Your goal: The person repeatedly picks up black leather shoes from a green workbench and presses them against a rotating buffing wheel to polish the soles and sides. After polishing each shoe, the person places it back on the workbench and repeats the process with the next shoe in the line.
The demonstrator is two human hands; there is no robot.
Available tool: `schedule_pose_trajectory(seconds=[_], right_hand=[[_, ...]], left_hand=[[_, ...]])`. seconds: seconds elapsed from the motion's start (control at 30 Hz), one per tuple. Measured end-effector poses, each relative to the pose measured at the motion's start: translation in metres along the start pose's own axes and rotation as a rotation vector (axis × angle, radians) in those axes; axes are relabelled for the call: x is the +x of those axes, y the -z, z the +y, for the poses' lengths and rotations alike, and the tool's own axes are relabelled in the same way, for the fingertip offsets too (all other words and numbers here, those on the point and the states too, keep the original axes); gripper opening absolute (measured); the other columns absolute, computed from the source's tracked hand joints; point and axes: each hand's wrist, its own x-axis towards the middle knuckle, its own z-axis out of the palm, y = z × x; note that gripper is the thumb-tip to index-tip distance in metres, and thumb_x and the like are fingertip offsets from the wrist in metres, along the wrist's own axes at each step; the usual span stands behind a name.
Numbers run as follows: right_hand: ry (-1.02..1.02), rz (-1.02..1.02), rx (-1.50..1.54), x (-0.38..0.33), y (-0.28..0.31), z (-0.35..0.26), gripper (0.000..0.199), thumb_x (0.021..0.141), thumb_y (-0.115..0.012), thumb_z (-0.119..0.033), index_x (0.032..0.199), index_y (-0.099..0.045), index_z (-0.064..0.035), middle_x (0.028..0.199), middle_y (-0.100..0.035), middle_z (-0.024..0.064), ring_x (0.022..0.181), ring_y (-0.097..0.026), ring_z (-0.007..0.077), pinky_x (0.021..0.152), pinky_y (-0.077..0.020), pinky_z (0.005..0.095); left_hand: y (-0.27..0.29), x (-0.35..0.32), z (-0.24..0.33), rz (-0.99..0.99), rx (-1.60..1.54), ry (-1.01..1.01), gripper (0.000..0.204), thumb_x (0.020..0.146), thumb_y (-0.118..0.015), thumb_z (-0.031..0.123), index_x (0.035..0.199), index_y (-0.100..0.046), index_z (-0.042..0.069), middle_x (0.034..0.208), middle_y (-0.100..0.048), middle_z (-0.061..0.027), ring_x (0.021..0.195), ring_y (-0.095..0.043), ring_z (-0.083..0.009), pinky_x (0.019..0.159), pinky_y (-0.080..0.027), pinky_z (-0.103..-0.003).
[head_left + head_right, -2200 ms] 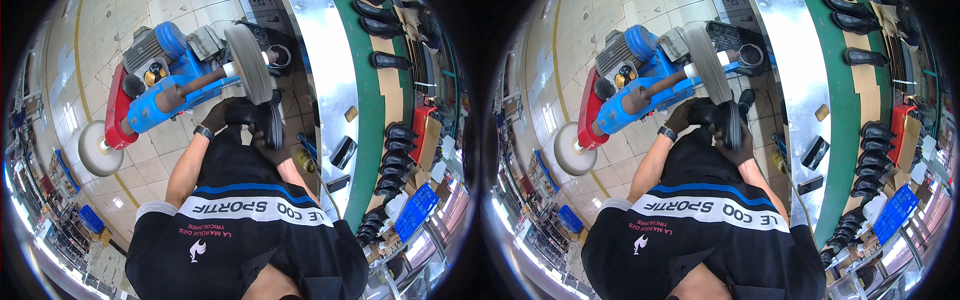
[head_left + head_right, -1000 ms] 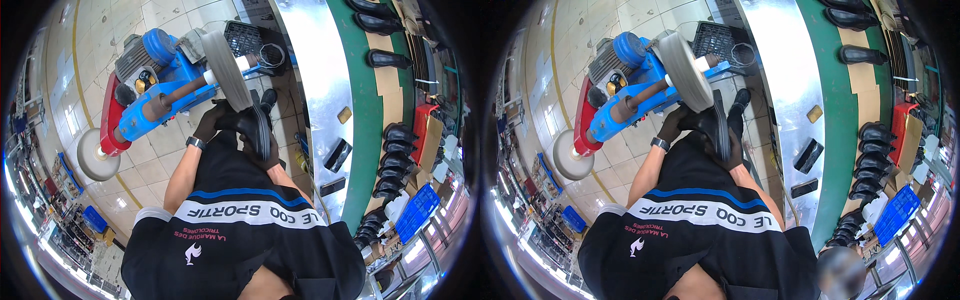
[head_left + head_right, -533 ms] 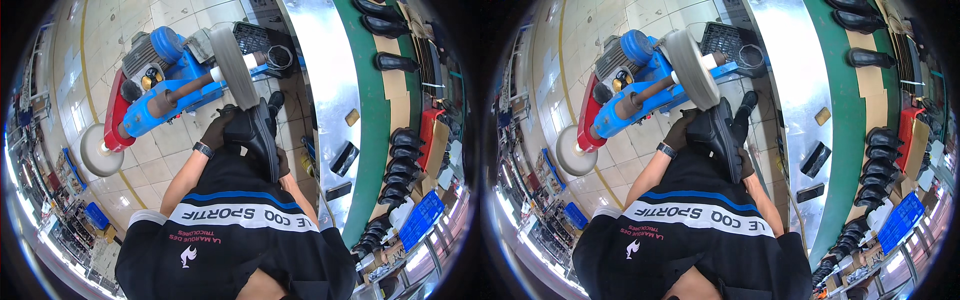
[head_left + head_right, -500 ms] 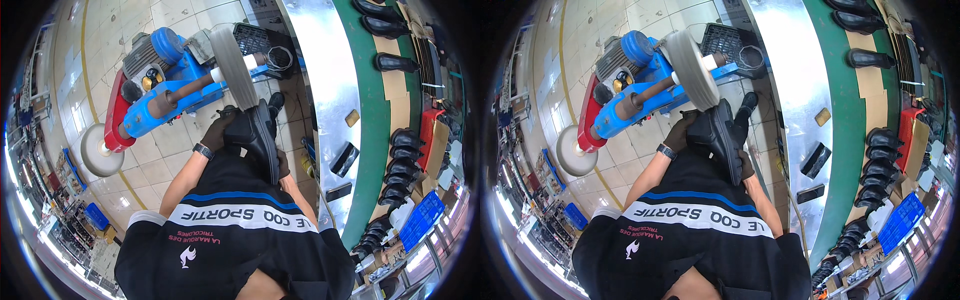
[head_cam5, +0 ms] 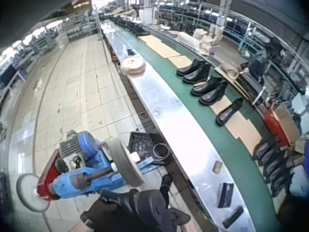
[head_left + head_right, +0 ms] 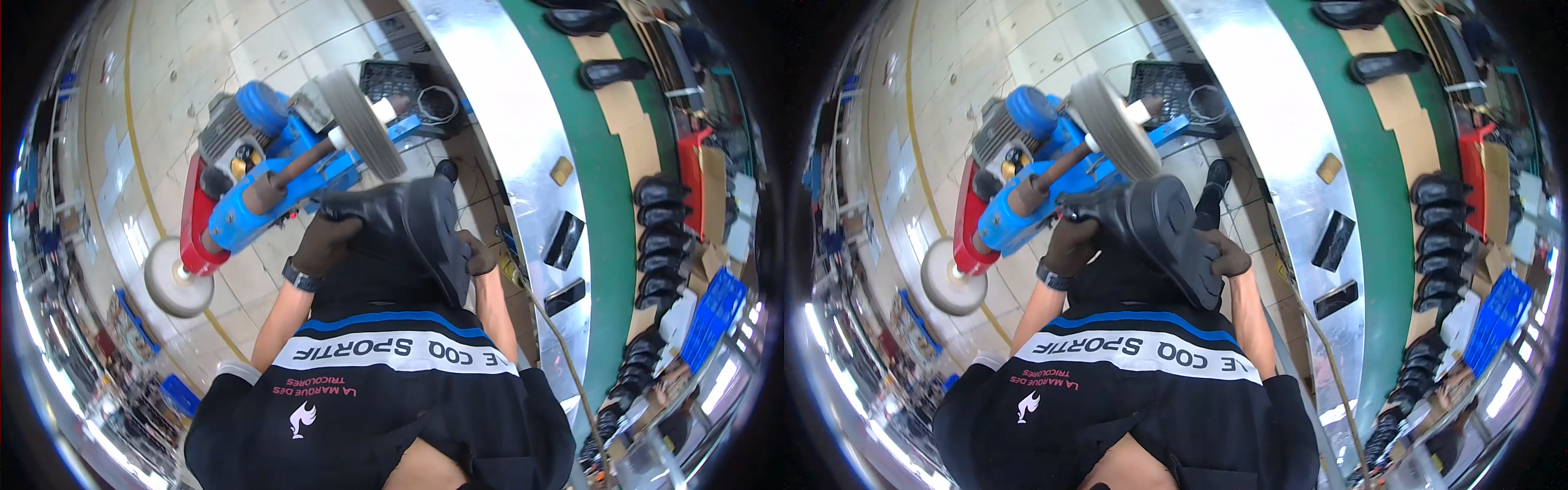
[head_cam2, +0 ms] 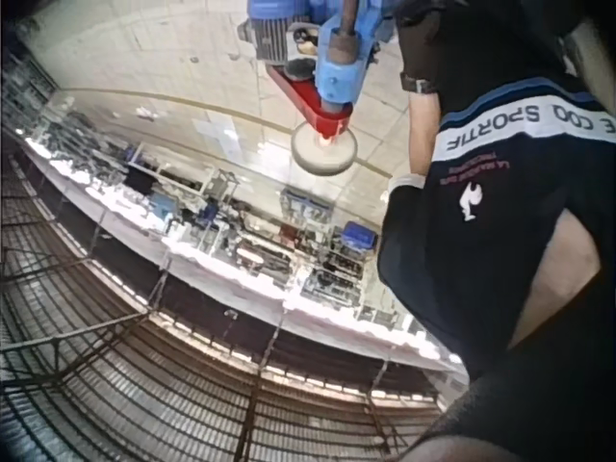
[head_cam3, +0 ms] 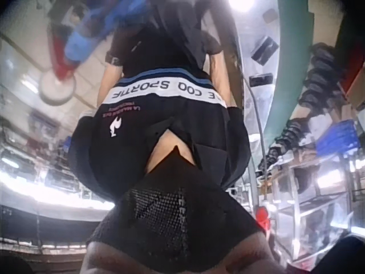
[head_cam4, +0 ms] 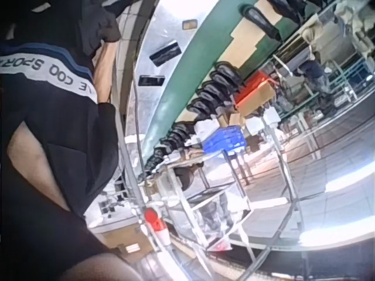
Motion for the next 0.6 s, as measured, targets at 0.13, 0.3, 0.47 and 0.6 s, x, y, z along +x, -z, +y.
schedule_pose_trajectory(seconds=[0.13, 0.3, 0.47, 0.6], right_hand=[[0.197, -0.183, -0.478, -0.014, 0.002, -0.058, 0.095, 0.040, -0.083, -0.027, 0.124, -0.056, 0.0075, 0.115, -0.065, 0.0115, 0.102, -0.063, 0.0190, 0.091, -0.0471, 0.0297], [0.265, 0.066, -0.857, -0.050, -0.080, -0.173, 0.087, 0.042, -0.079, -0.015, 0.125, -0.058, 0.0041, 0.116, -0.066, 0.0129, 0.103, -0.063, 0.0191, 0.091, -0.0473, 0.0296], [0.240, 0.247, -0.940, -0.072, -0.071, -0.205, 0.084, 0.047, -0.079, -0.015, 0.126, -0.057, 0.0035, 0.117, -0.065, 0.0128, 0.104, -0.062, 0.0193, 0.093, -0.0469, 0.0301], [0.298, 0.382, -0.564, -0.072, -0.040, -0.196, 0.082, 0.050, -0.079, -0.015, 0.126, -0.056, 0.0030, 0.118, -0.064, 0.0128, 0.106, -0.061, 0.0195, 0.094, -0.0465, 0.0306]], left_hand=[[-0.034, -0.006, 0.060, -0.227, 0.497, -0.036, 0.046, 0.071, -0.079, 0.009, 0.113, -0.062, 0.000, 0.105, -0.069, -0.0074, 0.096, -0.064, -0.0163, 0.086, -0.050, -0.034], [-0.092, 0.020, 0.097, -0.457, 0.784, -0.715, 0.051, 0.056, -0.088, 0.016, 0.099, -0.065, 0.000, 0.096, -0.067, -0.0089, 0.086, -0.063, -0.0178, 0.075, -0.050, -0.035], [-0.147, 0.051, 0.109, -0.410, 0.457, -0.367, 0.048, 0.057, -0.088, 0.015, 0.097, -0.065, 0.001, 0.095, -0.066, -0.0089, 0.086, -0.063, -0.0186, 0.075, -0.050, -0.035], [-0.191, 0.099, 0.101, -0.425, 0.415, -0.258, 0.052, 0.056, -0.089, 0.016, 0.098, -0.065, 0.001, 0.094, -0.067, -0.0082, 0.087, -0.064, -0.0184, 0.076, -0.051, -0.034]])
